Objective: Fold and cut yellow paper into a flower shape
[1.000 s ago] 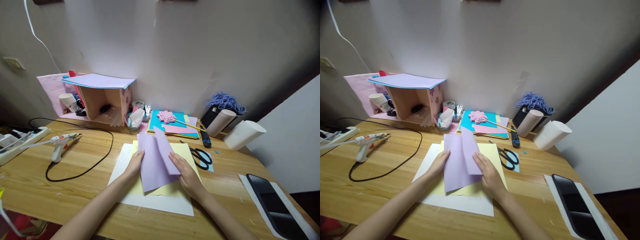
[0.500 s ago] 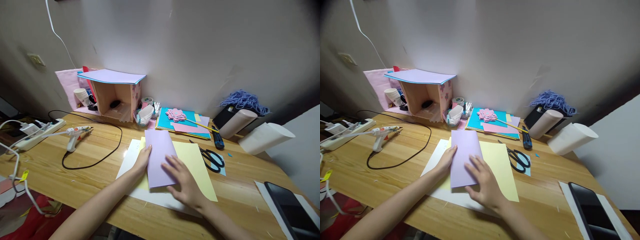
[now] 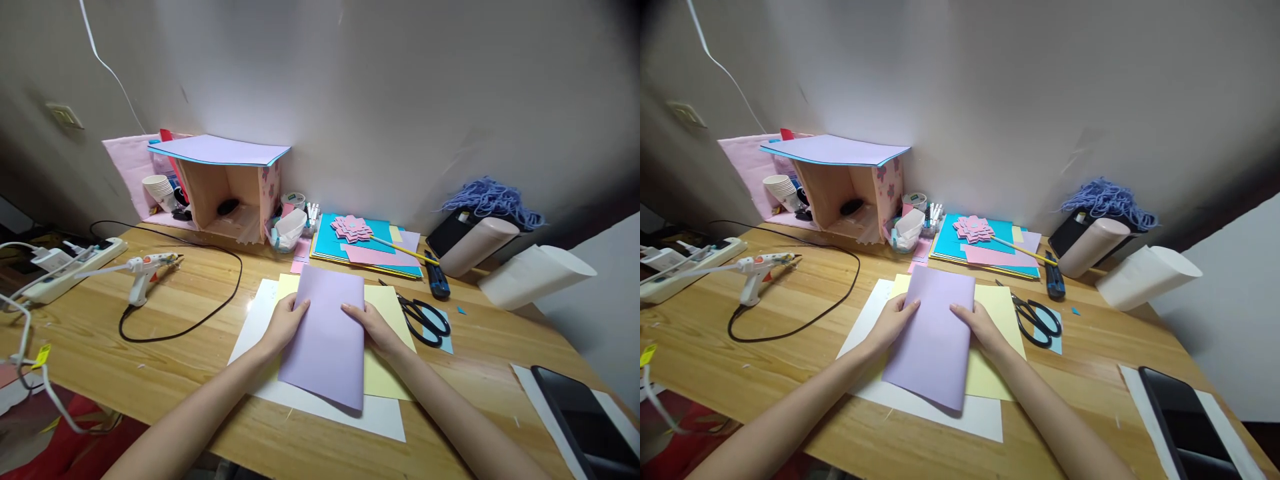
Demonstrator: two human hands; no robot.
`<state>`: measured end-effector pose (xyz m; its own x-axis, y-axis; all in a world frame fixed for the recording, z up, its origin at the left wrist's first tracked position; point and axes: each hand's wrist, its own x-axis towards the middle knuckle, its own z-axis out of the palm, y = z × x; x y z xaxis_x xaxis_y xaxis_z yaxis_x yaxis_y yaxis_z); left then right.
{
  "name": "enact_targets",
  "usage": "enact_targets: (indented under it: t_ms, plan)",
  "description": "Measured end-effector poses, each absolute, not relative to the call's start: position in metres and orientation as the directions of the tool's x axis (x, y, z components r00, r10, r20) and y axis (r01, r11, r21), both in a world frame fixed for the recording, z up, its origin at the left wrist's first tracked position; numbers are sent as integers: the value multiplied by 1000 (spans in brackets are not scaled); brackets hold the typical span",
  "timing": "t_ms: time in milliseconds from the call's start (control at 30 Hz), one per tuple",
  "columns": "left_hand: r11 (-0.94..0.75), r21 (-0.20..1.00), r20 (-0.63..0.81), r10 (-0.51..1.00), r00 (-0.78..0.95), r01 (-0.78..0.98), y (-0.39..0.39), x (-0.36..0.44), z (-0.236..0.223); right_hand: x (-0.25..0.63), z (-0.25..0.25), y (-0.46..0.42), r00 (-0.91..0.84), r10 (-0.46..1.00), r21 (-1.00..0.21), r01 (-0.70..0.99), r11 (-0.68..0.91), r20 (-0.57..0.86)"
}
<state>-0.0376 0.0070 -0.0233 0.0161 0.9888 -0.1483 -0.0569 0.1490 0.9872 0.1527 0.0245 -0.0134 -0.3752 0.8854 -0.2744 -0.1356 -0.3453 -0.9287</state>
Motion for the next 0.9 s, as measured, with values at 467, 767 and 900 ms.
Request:
enact_targets:
  t_ms: [467, 767, 900]
  plan:
    - [116, 993, -116, 993, 8, 21, 8, -41, -23, 153, -17, 27, -283, 906, -933, -86, -351, -315]
    - [104, 989, -99, 994, -54, 102, 15, -50, -19, 154, -15, 28, -345, 866, -909, -73, -409, -362]
    - [80, 982, -68, 995, -75, 171, 15, -50, -22, 155, -19, 31, -343, 868, -908, -87, -411, -360]
